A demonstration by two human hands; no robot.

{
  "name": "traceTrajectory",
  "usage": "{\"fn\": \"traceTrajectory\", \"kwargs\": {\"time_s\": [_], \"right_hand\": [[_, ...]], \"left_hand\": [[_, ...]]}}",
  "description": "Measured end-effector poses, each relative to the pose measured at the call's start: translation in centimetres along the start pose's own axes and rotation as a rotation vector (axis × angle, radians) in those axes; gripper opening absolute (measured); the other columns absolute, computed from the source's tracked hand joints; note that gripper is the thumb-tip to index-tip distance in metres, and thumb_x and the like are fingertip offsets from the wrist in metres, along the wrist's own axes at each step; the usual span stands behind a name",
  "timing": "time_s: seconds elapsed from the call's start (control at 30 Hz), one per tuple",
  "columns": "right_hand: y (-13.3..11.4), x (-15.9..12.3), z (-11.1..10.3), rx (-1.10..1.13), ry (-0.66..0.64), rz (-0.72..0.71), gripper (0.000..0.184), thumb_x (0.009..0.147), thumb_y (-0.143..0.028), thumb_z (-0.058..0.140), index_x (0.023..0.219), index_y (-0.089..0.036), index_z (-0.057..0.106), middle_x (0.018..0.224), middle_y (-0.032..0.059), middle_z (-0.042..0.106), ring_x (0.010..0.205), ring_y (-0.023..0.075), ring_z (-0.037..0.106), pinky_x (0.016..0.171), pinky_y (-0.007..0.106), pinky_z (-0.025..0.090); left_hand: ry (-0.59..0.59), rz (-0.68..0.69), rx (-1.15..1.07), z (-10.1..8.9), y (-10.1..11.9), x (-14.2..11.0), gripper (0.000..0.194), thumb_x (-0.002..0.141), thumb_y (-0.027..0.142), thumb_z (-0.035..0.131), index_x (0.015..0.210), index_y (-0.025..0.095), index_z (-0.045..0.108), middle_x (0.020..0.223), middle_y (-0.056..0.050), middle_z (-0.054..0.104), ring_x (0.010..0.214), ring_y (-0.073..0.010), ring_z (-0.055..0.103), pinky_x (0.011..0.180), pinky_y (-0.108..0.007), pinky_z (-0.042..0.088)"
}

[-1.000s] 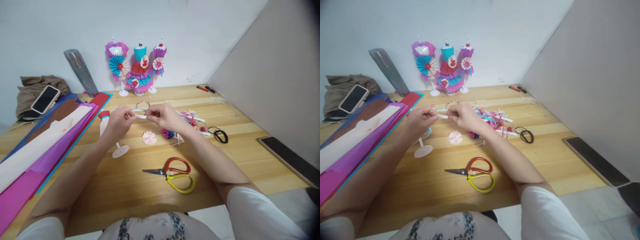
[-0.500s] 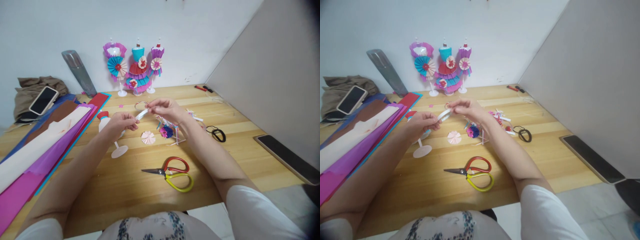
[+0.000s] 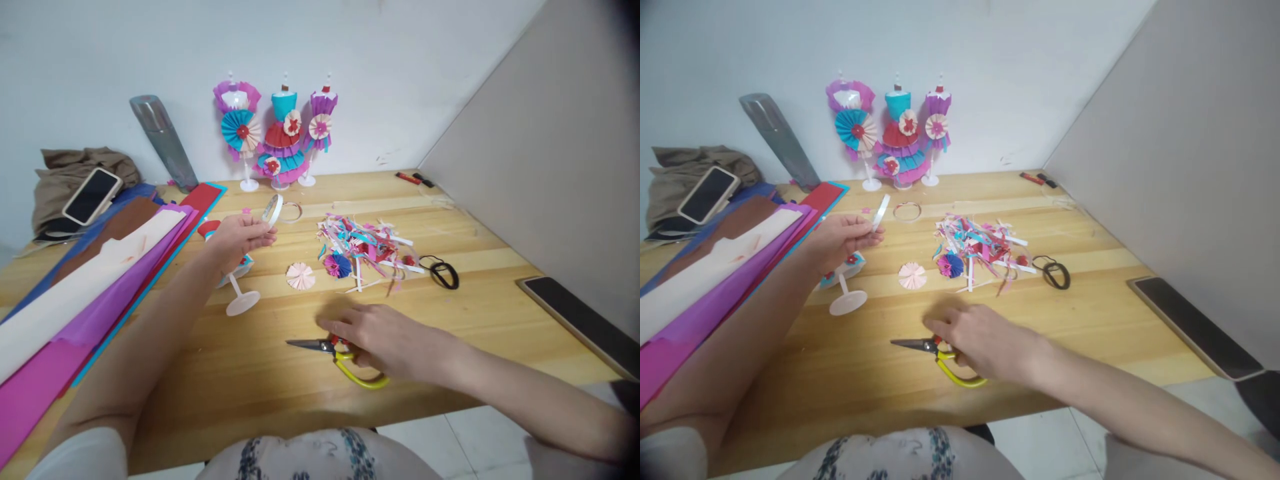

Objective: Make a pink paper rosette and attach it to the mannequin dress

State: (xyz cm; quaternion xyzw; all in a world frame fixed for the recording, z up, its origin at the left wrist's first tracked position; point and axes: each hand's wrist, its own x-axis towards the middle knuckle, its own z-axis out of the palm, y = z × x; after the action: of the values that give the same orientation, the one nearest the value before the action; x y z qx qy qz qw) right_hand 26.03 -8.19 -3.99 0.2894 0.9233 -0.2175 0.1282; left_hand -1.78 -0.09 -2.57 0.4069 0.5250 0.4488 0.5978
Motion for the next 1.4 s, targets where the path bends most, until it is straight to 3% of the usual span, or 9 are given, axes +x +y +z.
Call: {"fn": "traceTrajectory", "kwargs": {"time_s": [0.17,0.3,0.43,0.57,0.63,0.77,0.97,1.2,1.4], "right_hand": [[0.5,-0.4,0.9,0.072,0.006,0.079,0.033,0.081,-0.010,0.057,0.112,-0.016,0.064,0.091,0.0106,0.070,0.071,0.0201,0.061,0.061,0.030,0.036],[2.0,0.1,0.6,0.548,0.055,0.041,0.031,0.077,-0.016,0.061,0.107,-0.019,0.055,0.076,-0.0001,0.059,0.063,0.0144,0.053,0.057,0.026,0.038],[3.0,1.2,-0.4,0.937,0.449,-0.068,0.034,0.081,-0.026,0.066,0.111,-0.023,0.051,0.082,-0.0017,0.052,0.072,0.0135,0.054,0.064,0.025,0.046],[4.4,4.3,-3.2,0.981,0.901,-0.128,0.045,0.070,-0.032,0.082,0.102,-0.027,0.051,0.086,-0.0028,0.054,0.067,0.0130,0.055,0.060,0.026,0.049],[5.5,6.3,-4.8,0.928,1.060,-0.182,0.045,0.070,-0.032,0.082,0.105,-0.027,0.053,0.097,0.0016,0.065,0.086,0.0182,0.065,0.076,0.031,0.055],[6.9,10.0,-6.7,0.945,0.969,-0.299,0.044,0.070,-0.031,0.080,0.106,-0.026,0.055,0.106,0.0048,0.071,0.097,0.0207,0.070,0.092,0.036,0.056],[7.3,12.5,-6.6,0.955,0.933,-0.234,0.043,0.069,-0.037,0.080,0.101,-0.022,0.056,0.085,0.0000,0.069,0.078,0.0151,0.067,0.073,0.028,0.052],[8.1,13.3,-5.9,1.107,0.897,-0.170,0.051,0.068,-0.040,0.084,0.105,-0.021,0.056,0.082,-0.0014,0.066,0.068,0.0117,0.059,0.058,0.023,0.047],[9.2,11.5,-5.4,1.299,1.062,-0.127,0.072,0.061,-0.041,0.089,0.120,-0.027,0.050,0.081,-0.0061,0.056,0.057,0.0096,0.049,0.047,0.023,0.039]], "left_hand": [[-0.052,-0.039,-0.014,0.0,0.5,0.4,0.015,0.087,0.009,0.066,0.074,0.012,0.070,0.081,-0.008,0.074,0.074,-0.0119,0.070,0.082,-0.026,0.060],[-0.085,-0.064,-0.046,-0.2,1.0,0.9,0.011,0.086,0.007,0.069,0.076,0.011,0.071,0.082,-0.008,0.075,0.072,-0.0125,0.072,0.076,-0.024,0.061],[-0.154,-0.063,0.016,-0.4,1.2,1.0,0.007,0.085,0.013,0.072,0.079,0.010,0.071,0.084,-0.009,0.077,0.072,-0.0146,0.074,0.073,-0.024,0.062],[-0.246,-0.048,0.043,-0.1,1.2,0.6,0.013,0.081,0.016,0.079,0.073,0.012,0.068,0.087,-0.011,0.078,0.077,-0.0175,0.077,0.074,-0.025,0.063],[-0.275,-0.047,0.049,0.4,1.4,0.2,0.014,0.079,0.016,0.079,0.071,0.012,0.069,0.086,-0.010,0.079,0.075,-0.0173,0.077,0.071,-0.023,0.063],[-0.304,-0.072,0.074,1.2,1.7,-0.5,0.009,0.077,0.017,0.080,0.075,0.011,0.073,0.086,-0.011,0.079,0.072,-0.0171,0.077,0.068,-0.022,0.063],[-0.136,-0.029,0.089,1.6,1.4,-0.8,0.016,0.080,0.012,0.075,0.067,0.012,0.067,0.059,-0.005,0.071,0.053,-0.0112,0.068,0.049,-0.015,0.051],[-0.091,-0.015,-0.011,1.8,1.1,-0.7,0.024,0.085,0.004,0.066,0.062,0.010,0.066,0.078,-0.011,0.077,0.080,-0.0154,0.077,0.079,-0.021,0.060],[-0.072,-0.012,-0.091,1.3,1.3,-0.3,0.030,0.088,-0.001,0.060,0.061,0.011,0.066,0.072,-0.007,0.075,0.076,-0.0135,0.076,0.090,-0.023,0.060]]}}
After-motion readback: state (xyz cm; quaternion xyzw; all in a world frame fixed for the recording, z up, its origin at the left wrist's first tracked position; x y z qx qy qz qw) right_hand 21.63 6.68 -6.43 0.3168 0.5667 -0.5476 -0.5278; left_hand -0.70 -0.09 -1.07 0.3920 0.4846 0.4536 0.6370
